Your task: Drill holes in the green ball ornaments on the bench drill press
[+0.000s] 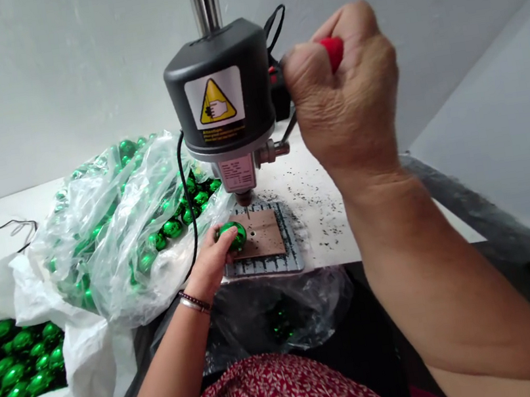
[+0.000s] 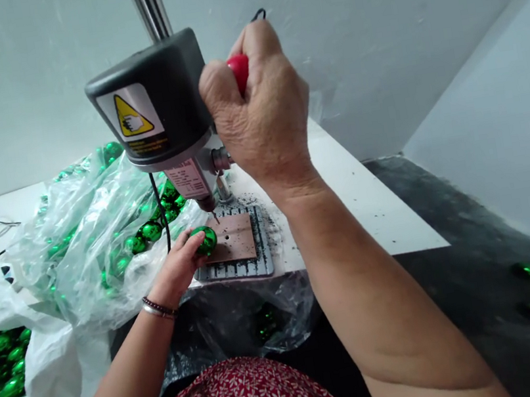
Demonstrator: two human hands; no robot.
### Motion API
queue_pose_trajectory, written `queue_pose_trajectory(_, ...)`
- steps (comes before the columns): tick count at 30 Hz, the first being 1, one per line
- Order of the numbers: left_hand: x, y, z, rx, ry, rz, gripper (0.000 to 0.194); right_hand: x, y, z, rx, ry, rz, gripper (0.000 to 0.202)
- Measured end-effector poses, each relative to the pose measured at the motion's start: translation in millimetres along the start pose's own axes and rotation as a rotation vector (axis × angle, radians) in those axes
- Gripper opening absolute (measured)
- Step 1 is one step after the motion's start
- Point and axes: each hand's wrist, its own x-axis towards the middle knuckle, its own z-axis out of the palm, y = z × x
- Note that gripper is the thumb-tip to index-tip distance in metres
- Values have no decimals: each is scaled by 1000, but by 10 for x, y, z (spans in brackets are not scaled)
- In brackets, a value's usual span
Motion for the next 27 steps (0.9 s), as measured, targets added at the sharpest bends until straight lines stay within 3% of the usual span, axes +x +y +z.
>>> queue_pose_trajectory(6, 167, -94, -14, 298, 117, 248, 53, 0, -11, -3, 20, -34, 20, 27)
queue_pose_trajectory(8, 199, -119, -16, 315, 108, 309, 58, -3, -16, -5, 26, -47, 26, 27)
queue_pose_trajectory(12, 207, -145, 15, 286, 25, 318, 62, -2, -18, -6, 44, -50, -1, 27)
queue_pose_trajectory(17, 202, -142, 61, 450, 79, 338, 58, -3, 10, -5, 49, -47, -22, 26)
queue_pose_trajectory(27, 218, -81, 123, 601, 36, 374, 51, 0, 4, -7, 51, -47, -21, 26)
